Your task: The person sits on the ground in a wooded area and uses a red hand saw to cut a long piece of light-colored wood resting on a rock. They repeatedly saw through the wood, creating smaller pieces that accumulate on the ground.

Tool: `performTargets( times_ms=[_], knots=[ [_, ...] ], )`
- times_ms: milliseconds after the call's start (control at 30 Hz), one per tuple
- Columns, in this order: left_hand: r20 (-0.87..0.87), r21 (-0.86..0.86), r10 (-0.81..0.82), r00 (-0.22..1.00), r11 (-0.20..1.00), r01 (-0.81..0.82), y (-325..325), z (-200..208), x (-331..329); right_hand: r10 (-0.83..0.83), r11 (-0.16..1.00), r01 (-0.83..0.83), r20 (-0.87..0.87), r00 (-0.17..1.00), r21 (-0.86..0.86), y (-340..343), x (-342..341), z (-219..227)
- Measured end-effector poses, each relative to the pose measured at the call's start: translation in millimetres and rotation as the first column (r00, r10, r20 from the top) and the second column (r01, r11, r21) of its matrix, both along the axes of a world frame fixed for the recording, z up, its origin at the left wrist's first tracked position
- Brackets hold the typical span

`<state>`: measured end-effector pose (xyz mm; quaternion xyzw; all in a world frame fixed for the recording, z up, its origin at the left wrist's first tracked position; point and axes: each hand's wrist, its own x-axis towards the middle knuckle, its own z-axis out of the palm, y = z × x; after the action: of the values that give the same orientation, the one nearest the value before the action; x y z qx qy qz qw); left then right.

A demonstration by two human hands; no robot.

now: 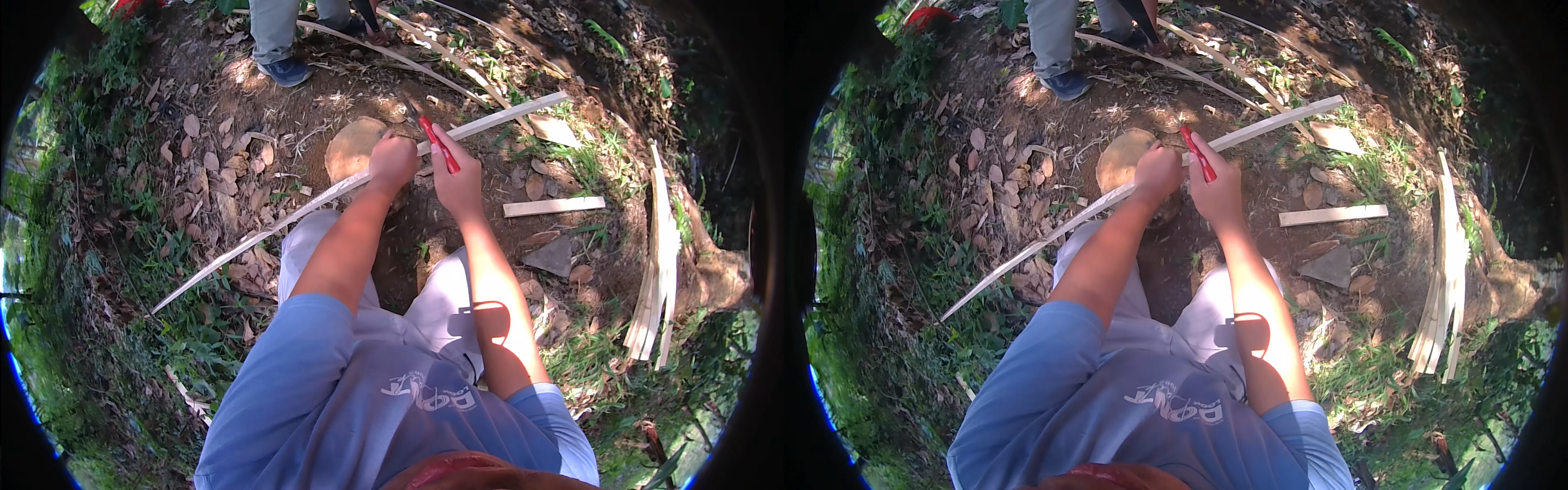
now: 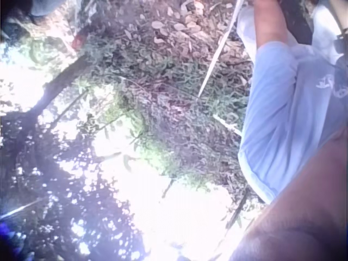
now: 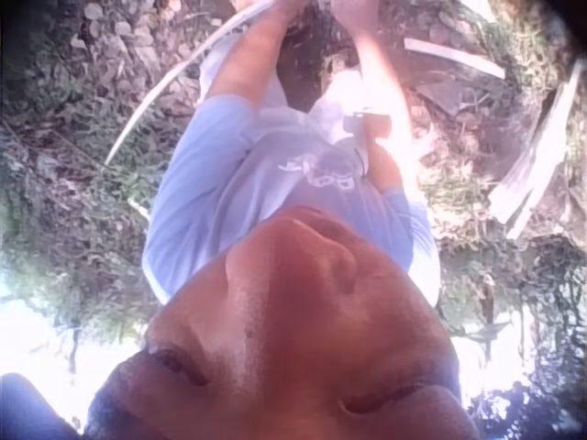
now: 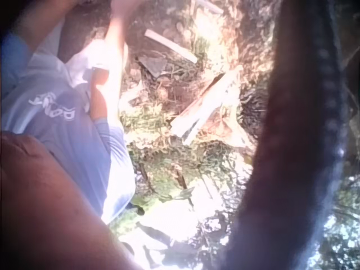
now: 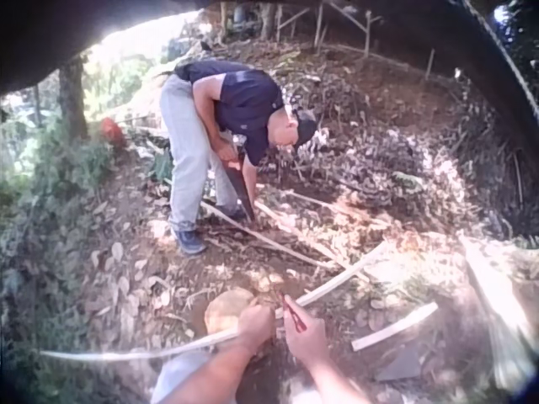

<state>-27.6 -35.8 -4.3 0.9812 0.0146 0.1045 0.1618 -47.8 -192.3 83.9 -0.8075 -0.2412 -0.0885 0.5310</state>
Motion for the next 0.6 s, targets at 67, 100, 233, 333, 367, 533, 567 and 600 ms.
performTargets(
  times_ms=[67,100,233,333,367,533,567,600],
  knots=[
    [0.017,0.011,0.004,1.000,1.000,-0.004,1,0,2,-0.012,1.000,0.012,-0.019,1.000,-0.008,-13,-10,1],
    [0.020,0.009,0.006,1.000,1.000,-0.006,1,-3,1,-0.030,0.999,0.029,-0.034,0.999,-0.020,-23,-21,2],
    [-0.020,-0.009,0.053,0.998,0.999,-0.053,5,-4,-1,-0.103,0.983,0.065,-0.224,0.969,-0.172,-80,-88,29],
    [-0.016,-0.044,0.032,0.999,0.998,-0.033,4,-6,3,-0.091,0.959,0.073,-0.053,0.994,-0.273,-145,-153,33],
    [-0.025,-0.057,0.034,0.999,0.998,-0.035,3,-8,2,-0.065,0.969,0.031,-0.133,0.989,-0.245,-164,-175,44],
    [-0.047,-0.052,0.005,0.999,0.999,-0.007,-1,-4,-2,-0.043,0.952,0.056,0.050,0.998,-0.300,-184,-204,73],
    [-0.061,-0.051,-0.001,0.998,0.999,-0.003,-1,-1,-1,-0.031,0.957,0.037,0.025,0.999,-0.289,-178,-199,74],
    [-0.075,-0.040,0.002,0.997,0.999,-0.005,1,0,1,-0.012,0.963,0.011,0.000,1.000,-0.268,-168,-191,71]
  ],
)
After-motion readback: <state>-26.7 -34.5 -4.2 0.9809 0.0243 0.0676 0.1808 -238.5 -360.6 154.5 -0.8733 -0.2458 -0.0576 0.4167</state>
